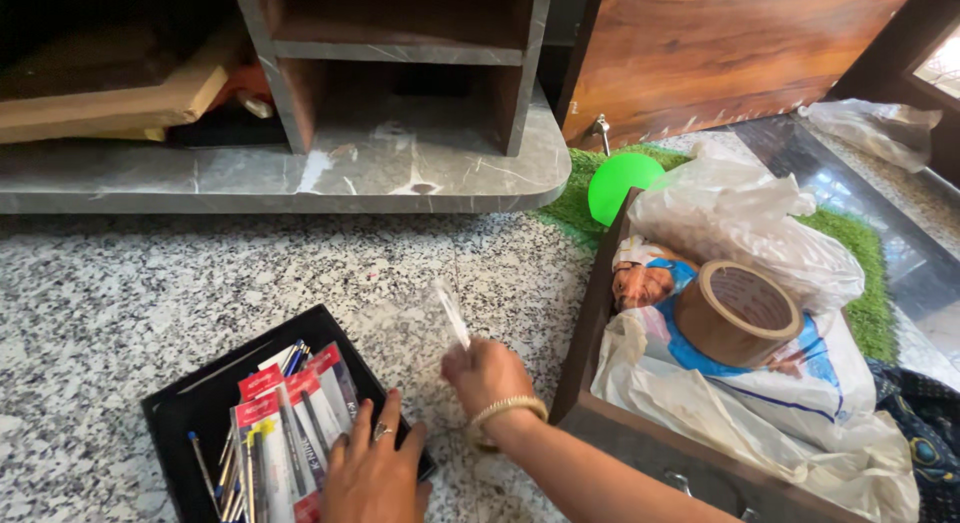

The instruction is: The person is organizing pens by removing them from their packaging and placing them into a black tray. They handle multiple pens, some in plastic packaging, and arrange them neatly in the tray.

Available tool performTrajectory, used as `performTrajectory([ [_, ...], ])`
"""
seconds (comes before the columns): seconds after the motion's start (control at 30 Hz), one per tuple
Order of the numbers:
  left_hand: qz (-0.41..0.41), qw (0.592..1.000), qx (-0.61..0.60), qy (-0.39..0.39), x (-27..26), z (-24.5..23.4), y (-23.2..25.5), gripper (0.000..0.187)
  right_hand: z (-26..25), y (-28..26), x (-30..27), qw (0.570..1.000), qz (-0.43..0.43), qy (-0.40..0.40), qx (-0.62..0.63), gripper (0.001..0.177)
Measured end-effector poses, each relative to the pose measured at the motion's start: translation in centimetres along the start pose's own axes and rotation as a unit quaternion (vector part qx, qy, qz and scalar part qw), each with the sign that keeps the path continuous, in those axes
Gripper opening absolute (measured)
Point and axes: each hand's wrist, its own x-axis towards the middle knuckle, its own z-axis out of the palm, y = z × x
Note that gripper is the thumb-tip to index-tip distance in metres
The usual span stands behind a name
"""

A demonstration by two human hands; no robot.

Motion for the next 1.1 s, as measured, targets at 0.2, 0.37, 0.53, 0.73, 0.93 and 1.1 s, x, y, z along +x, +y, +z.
performTrajectory([
  [0.2, -0.029, 0.970, -0.220, 0.104, 1.2, 1.5, -2.2, 0.073, -2.9, -3.9, 1.2, 0.951, -0.137, 0.056, 0.270, 0.039],
  [0.37, -0.048, 0.787, -0.553, 0.271, 5.3, 0.8, -7.5, 0.052, -1.5, -4.3, 1.2, 0.927, -0.049, -0.117, 0.352, 0.050],
  [0.53, -0.127, 0.669, -0.702, 0.208, 1.6, -0.6, -13.0, 0.043, -0.1, -5.2, 0.8, 0.959, -0.087, -0.030, 0.269, 0.041],
  [0.73, -0.274, 0.525, -0.786, 0.174, -3.9, -10.1, -11.1, 0.041, 0.0, -10.7, -7.4, 0.891, -0.427, 0.091, 0.127, 0.089],
  [0.93, -0.137, 0.557, -0.774, 0.267, -5.8, -16.2, -18.2, 0.042, 3.3, -8.6, -5.5, 0.909, -0.204, -0.211, -0.296, 0.113],
  [1.1, -0.267, 0.649, -0.678, 0.221, -6.3, -13.4, -21.1, 0.043, 0.8, -8.2, -5.8, 0.935, -0.342, 0.064, -0.062, 0.096],
])
